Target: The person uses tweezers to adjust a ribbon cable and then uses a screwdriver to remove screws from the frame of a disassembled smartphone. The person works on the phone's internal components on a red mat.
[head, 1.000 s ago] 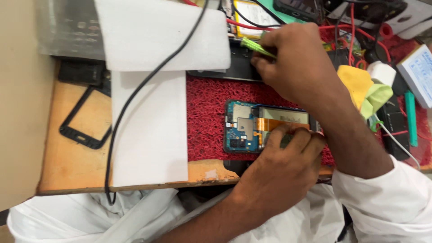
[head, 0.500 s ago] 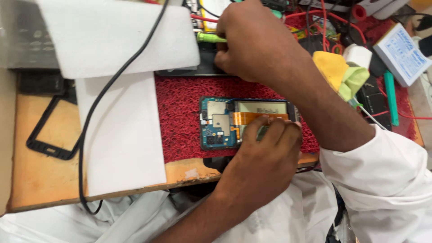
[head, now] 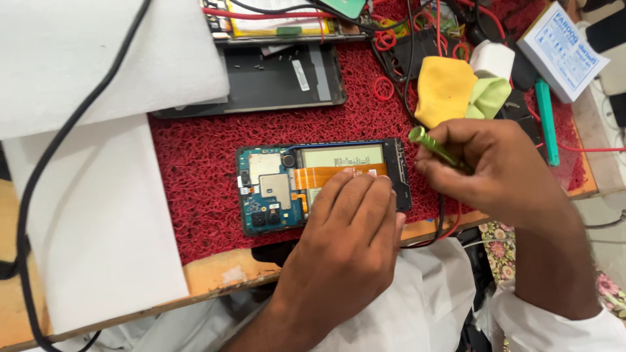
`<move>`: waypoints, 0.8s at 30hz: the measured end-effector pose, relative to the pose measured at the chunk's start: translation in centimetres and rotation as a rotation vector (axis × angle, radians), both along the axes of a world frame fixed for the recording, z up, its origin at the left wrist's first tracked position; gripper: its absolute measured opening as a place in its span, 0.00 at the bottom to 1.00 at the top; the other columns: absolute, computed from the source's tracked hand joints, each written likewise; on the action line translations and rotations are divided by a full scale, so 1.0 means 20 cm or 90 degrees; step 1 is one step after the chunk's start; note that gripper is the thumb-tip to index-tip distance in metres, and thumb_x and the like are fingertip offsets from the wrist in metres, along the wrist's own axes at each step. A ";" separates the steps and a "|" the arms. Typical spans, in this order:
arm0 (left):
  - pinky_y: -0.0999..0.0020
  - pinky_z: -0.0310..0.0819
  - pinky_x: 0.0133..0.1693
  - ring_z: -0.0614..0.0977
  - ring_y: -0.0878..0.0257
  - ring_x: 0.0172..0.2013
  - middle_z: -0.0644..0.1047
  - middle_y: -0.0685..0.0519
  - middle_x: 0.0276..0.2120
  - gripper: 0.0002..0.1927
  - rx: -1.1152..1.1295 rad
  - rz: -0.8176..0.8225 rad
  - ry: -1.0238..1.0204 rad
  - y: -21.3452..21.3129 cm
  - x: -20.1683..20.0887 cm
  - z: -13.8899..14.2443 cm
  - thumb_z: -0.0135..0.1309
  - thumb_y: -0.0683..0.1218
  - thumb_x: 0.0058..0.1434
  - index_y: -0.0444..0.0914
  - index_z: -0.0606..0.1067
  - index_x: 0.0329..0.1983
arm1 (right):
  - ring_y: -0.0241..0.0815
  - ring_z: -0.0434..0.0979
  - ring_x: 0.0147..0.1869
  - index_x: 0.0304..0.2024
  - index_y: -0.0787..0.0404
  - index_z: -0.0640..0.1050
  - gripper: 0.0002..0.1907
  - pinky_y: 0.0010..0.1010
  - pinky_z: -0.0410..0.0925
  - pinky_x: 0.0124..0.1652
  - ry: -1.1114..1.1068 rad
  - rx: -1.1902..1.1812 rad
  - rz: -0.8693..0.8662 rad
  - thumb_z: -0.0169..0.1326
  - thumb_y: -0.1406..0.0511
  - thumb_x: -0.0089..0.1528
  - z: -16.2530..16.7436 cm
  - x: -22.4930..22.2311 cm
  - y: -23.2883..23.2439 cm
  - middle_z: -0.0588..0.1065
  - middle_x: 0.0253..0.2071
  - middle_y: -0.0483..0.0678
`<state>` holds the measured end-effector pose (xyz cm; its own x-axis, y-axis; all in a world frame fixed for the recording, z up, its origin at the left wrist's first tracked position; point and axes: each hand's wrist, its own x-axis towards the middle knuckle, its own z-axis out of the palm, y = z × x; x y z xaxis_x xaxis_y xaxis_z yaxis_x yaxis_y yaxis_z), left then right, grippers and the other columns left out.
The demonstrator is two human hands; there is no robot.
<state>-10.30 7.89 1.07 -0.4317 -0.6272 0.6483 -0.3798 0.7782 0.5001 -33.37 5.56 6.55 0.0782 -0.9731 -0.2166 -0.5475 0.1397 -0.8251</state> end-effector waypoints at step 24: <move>0.50 0.71 0.64 0.76 0.45 0.57 0.74 0.40 0.53 0.14 0.022 0.002 0.000 -0.02 -0.02 -0.04 0.57 0.38 0.68 0.22 0.76 0.51 | 0.39 0.80 0.45 0.50 0.69 0.78 0.09 0.28 0.76 0.47 0.079 -0.190 -0.100 0.55 0.69 0.70 0.02 0.04 0.23 0.79 0.39 0.53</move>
<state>-10.62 7.48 0.36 -0.4296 -0.6503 0.6266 -0.3818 0.7596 0.5266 -32.63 10.17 6.98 -0.0859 -0.9931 0.0798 -0.6372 -0.0068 -0.7707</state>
